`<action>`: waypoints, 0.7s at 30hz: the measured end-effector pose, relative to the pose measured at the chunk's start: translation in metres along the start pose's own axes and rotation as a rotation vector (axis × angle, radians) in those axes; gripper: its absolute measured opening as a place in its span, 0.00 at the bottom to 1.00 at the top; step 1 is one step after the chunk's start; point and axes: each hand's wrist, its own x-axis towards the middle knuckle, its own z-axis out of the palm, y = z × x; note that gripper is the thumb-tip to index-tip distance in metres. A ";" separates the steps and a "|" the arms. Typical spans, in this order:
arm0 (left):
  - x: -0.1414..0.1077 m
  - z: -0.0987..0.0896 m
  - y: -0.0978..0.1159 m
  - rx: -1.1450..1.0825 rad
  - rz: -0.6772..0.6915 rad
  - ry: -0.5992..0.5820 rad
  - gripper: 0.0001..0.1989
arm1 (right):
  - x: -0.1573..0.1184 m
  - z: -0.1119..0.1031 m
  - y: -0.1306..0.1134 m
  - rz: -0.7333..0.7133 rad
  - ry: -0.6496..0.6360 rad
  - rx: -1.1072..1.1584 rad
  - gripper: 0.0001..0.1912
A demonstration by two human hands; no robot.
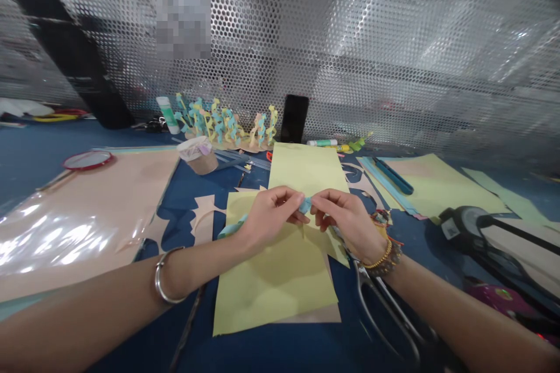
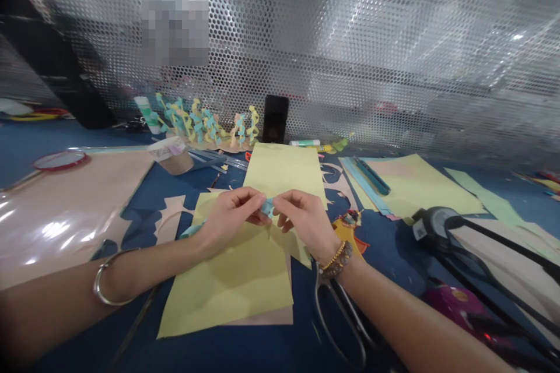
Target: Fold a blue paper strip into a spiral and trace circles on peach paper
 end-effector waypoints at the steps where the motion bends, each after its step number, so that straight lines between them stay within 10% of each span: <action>1: 0.000 0.000 0.000 0.001 0.001 -0.002 0.10 | 0.000 0.000 0.000 0.011 -0.002 0.020 0.12; 21: 0.000 0.000 0.003 0.129 0.049 0.009 0.09 | 0.002 0.003 0.002 -0.003 0.019 0.057 0.12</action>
